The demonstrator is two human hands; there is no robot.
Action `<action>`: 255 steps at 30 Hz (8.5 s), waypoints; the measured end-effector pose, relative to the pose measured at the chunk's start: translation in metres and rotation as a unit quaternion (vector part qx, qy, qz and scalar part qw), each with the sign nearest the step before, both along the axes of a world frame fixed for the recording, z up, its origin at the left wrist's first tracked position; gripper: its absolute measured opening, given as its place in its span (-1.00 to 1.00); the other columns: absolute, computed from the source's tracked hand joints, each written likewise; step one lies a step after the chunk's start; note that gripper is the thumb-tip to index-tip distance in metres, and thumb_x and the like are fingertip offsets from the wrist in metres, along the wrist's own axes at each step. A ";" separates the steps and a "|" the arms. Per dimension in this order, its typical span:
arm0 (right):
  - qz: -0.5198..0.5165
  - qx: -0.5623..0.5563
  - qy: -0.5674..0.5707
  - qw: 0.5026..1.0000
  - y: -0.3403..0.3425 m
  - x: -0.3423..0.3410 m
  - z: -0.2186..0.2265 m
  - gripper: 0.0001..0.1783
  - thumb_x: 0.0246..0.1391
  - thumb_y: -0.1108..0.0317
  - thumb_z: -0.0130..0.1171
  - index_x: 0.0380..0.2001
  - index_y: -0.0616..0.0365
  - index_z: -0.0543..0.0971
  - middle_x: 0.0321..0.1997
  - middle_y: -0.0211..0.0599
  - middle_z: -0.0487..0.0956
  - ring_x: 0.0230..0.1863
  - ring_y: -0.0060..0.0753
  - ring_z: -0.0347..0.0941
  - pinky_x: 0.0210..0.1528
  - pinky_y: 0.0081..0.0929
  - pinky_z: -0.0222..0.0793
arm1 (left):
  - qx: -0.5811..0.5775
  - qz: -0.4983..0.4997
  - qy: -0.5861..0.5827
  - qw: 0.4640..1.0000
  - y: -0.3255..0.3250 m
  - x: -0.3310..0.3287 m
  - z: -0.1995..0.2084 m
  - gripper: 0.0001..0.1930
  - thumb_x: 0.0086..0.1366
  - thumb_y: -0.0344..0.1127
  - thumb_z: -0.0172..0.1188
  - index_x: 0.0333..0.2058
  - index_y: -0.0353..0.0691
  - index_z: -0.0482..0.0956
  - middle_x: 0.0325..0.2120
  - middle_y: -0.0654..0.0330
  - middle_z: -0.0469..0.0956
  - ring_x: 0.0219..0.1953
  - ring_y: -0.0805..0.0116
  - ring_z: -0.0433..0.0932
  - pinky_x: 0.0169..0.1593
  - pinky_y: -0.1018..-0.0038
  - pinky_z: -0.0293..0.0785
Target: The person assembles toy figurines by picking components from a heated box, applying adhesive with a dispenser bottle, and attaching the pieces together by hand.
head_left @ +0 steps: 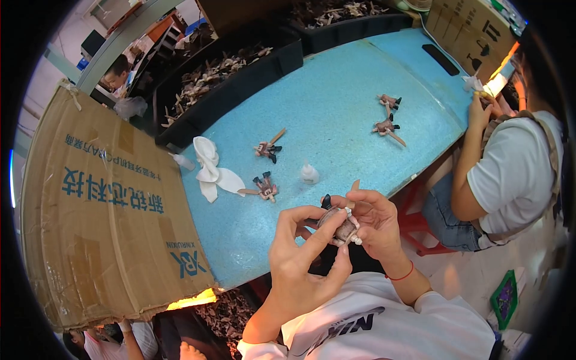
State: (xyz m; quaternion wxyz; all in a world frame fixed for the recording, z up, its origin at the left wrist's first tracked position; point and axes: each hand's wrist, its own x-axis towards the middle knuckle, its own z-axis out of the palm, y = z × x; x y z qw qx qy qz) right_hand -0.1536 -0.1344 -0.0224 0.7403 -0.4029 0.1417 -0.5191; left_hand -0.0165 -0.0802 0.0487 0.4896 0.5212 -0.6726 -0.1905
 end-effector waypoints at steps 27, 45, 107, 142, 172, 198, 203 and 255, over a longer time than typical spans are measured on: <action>0.058 0.014 -0.044 0.997 -0.002 -0.004 -0.009 -0.43 -0.02 0.43 0.19 0.11 0.16 0.30 -0.04 -0.26 0.46 -0.13 -0.56 0.43 -0.09 -0.56 0.47 | -0.033 0.030 -0.021 0.999 -0.004 -0.020 0.004 -0.62 -0.08 -0.58 0.16 -0.20 -0.14 0.61 -0.42 0.20 0.34 -0.49 0.44 0.35 -0.43 0.56 0.33; 0.117 0.083 -0.082 0.986 0.000 -0.002 -0.004 -0.46 -0.02 0.36 0.21 0.06 0.15 0.33 -0.04 -0.24 0.44 -0.10 -0.49 0.44 -0.08 -0.51 0.47 | -0.033 0.045 -0.055 0.997 0.001 -0.018 0.005 -0.66 -0.03 -0.57 0.16 -0.20 -0.27 0.57 -0.41 0.13 0.39 -0.44 0.36 0.42 -0.40 0.56 0.40; 0.122 0.098 -0.065 0.986 0.015 0.009 0.006 -0.24 -0.05 0.10 0.22 0.13 0.18 0.14 -0.16 -0.11 0.49 -0.20 -0.37 0.50 -0.14 -0.44 0.50 | -0.039 0.102 -0.019 0.994 0.015 -0.015 -0.006 -0.58 -0.19 -0.52 0.17 -0.22 -0.30 0.56 -0.38 0.10 0.35 -0.43 0.37 0.35 -0.45 0.57 0.29; 0.082 0.128 0.016 0.988 0.015 0.021 0.010 -0.26 -0.10 -0.24 0.06 -0.11 0.23 0.32 -0.34 -0.30 0.49 -0.36 -0.53 0.49 -0.35 -0.55 0.52 | -0.078 0.168 -0.108 0.977 0.006 -0.006 -0.017 -0.61 -0.15 -0.35 0.39 -0.25 -0.20 0.59 -0.55 0.19 0.34 -0.62 0.42 0.35 -0.64 0.56 0.25; 0.033 0.109 0.094 0.989 0.001 -0.045 -0.011 -0.75 0.16 0.42 -0.10 -0.16 0.33 0.43 -0.32 0.12 0.55 -0.50 -0.45 0.50 -0.42 -0.53 0.50 | 0.017 0.151 0.307 0.940 -0.239 0.145 -0.024 -0.66 0.18 -0.27 0.18 -0.19 -0.47 0.48 -0.35 0.08 0.55 -0.35 0.34 0.58 -0.42 0.57 0.49; -0.058 -0.111 0.397 0.909 0.009 0.008 -0.030 -0.85 0.12 0.51 -0.05 -0.30 0.33 0.50 -0.51 -0.28 0.56 -0.50 -0.64 0.43 -0.41 -0.72 0.35 | -0.013 0.056 -0.239 0.969 0.045 0.069 -0.082 -0.89 -0.03 -0.43 0.18 -0.48 -0.28 0.45 -0.50 0.15 0.45 -0.46 0.30 0.47 -0.50 0.43 0.34; -0.053 -0.160 0.411 0.896 0.015 0.016 -0.032 -0.85 0.14 0.48 -0.04 -0.30 0.31 0.50 -0.50 -0.32 0.54 -0.52 -0.67 0.38 -0.43 -0.71 0.33 | -0.152 0.072 -0.314 0.935 0.108 0.087 -0.070 -0.78 -0.08 -0.30 0.28 -0.47 -0.28 0.51 -0.56 0.28 0.42 -0.56 0.44 0.41 -0.57 0.59 0.25; -0.133 -0.392 0.464 0.783 0.012 0.056 -0.027 -0.88 -0.05 0.56 0.12 -0.37 0.25 0.54 -0.48 -0.19 0.53 -0.49 -0.34 0.48 -0.49 -0.53 0.36 | -0.031 0.225 -0.143 0.963 0.107 0.088 -0.085 -0.91 0.08 -0.56 0.12 -0.39 -0.32 0.50 -0.55 0.11 0.51 -0.55 0.21 0.47 -0.50 0.49 0.37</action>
